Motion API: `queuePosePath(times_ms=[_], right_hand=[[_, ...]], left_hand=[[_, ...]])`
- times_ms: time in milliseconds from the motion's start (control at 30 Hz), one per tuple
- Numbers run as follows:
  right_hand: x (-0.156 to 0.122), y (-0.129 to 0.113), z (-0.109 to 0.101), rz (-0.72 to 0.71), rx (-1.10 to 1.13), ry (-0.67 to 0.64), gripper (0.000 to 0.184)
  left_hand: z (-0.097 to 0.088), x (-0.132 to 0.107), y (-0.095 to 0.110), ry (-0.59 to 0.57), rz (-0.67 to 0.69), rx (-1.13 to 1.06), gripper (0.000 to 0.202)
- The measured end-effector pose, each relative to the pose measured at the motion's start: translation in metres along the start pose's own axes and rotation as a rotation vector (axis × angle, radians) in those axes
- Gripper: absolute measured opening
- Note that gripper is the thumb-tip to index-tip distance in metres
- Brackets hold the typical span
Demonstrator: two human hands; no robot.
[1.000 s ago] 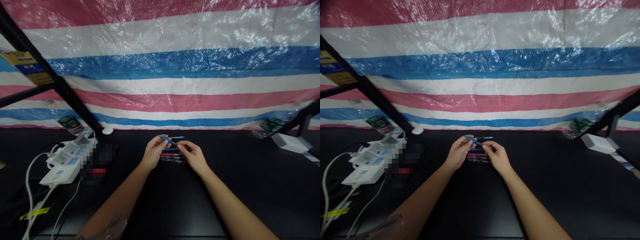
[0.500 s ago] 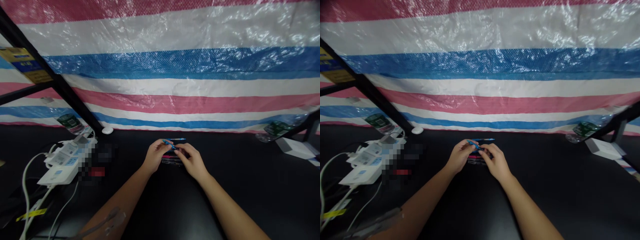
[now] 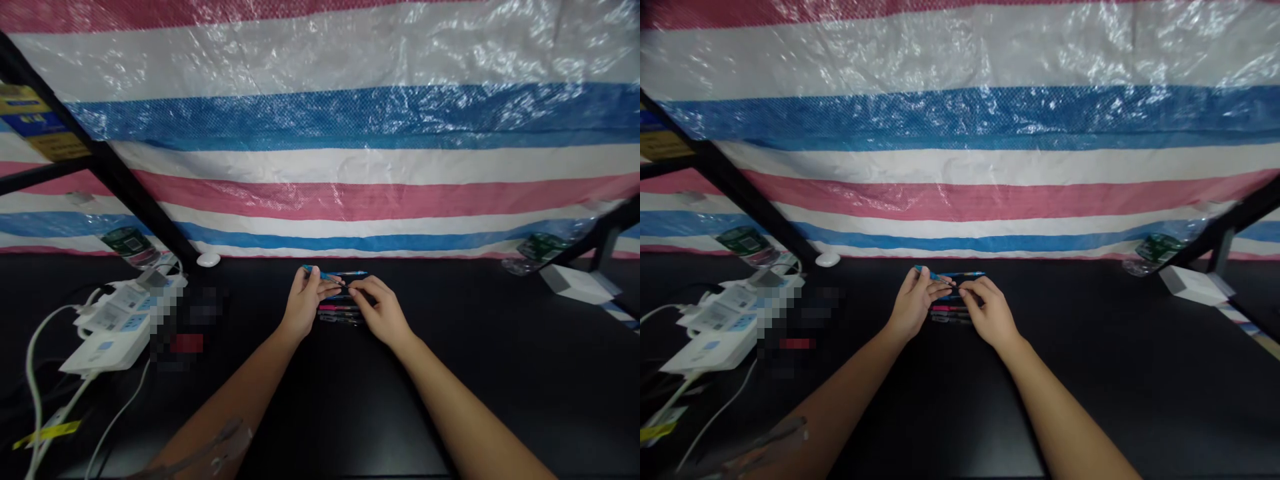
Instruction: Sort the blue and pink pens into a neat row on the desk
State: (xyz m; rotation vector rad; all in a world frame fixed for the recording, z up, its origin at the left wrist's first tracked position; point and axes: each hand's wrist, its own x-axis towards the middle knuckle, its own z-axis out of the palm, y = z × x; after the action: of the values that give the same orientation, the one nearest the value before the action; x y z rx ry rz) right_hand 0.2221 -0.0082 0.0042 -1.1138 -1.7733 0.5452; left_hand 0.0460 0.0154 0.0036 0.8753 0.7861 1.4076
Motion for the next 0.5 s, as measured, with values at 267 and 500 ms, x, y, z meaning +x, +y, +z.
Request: queuePosePath(times_ms=[267,500], right_hand=[[0.0,0.0012,-0.0011,-0.014,-0.014,0.012,0.02],[0.0,-0.0062,-0.0022,-0.029,0.006,-0.005,0.021]], left_hand=[[-0.0032,0.0007,0.0019,0.003,0.008,0.031,0.039],[-0.0017,-0.0043,-0.0011,-0.12,-0.005,0.087,0.035]])
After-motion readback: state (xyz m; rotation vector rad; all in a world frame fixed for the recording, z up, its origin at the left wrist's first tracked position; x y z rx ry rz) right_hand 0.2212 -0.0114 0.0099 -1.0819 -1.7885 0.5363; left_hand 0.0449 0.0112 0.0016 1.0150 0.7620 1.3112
